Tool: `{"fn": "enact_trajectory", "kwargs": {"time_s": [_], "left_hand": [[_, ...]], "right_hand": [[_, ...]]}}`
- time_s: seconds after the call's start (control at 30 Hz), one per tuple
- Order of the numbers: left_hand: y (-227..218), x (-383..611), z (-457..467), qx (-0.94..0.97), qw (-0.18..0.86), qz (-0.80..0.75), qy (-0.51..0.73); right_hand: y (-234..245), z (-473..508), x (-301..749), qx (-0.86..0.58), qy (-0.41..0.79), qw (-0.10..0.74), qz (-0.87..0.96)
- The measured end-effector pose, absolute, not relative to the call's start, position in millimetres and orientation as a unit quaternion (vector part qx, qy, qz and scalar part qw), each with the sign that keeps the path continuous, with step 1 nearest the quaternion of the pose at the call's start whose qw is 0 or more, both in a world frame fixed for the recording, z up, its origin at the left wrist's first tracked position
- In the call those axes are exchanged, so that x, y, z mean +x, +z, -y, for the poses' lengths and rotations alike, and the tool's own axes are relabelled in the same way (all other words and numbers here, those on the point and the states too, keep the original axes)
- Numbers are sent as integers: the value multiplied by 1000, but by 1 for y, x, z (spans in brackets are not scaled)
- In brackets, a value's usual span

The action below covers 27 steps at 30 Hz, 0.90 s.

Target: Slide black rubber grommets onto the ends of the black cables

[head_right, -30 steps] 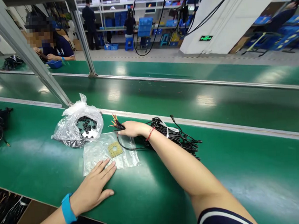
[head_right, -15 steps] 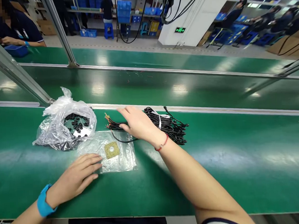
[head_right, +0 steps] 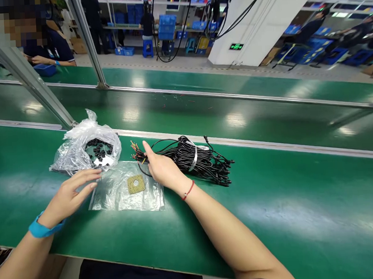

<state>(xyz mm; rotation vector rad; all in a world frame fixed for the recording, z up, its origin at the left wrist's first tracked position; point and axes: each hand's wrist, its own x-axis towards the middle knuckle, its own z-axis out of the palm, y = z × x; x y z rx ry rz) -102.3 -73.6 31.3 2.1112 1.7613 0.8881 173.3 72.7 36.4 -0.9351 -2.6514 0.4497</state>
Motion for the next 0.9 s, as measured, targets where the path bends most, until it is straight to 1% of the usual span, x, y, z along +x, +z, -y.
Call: {"fn": "enact_trajectory", "kwargs": {"time_s": [0.03,0.13,0.2,0.27,0.37,0.43,0.5,0.57,0.6,0.63,0.67,0.73,0.8,0.83,0.9], "left_hand": [[34,-105,72,717,126,-613,307],[42,-119,63,693,117,-644,303],[48,-128,51,676,102,-670,289],[53,-135,33,667,92,-694,255],[55,-137,4,680,73,-716,141],[52,-133,-14,683,47,-725,75],[46,-129,-26,674,34,-736,41],[39,-124,-31,659,30,-751,21],[36,-123,-32,652,27,-758,13],[33,-122,-32,647,25,-762,9],[31,-122,-31,645,24,-764,8],[28,-122,-29,645,25,-763,12],[25,-122,-28,645,28,-763,19],[24,-123,-28,644,29,-764,23],[21,-123,-27,644,29,-763,32]], "right_hand": [[32,-71,176,-316,132,155,927],[18,-64,187,-290,66,223,928],[12,-59,192,-287,39,236,927],[10,-55,194,-287,37,214,933],[15,-54,188,-311,69,161,934],[22,-56,181,-350,103,160,917],[28,-59,173,-364,124,217,897],[34,-61,169,-338,114,281,891],[37,-61,169,-326,100,294,893],[39,-61,170,-323,85,284,899],[41,-60,172,-328,73,246,909],[42,-57,178,-340,61,132,929],[38,-53,183,-339,59,47,938],[35,-51,185,-335,56,27,940],[27,-50,186,-334,51,18,941]]}}
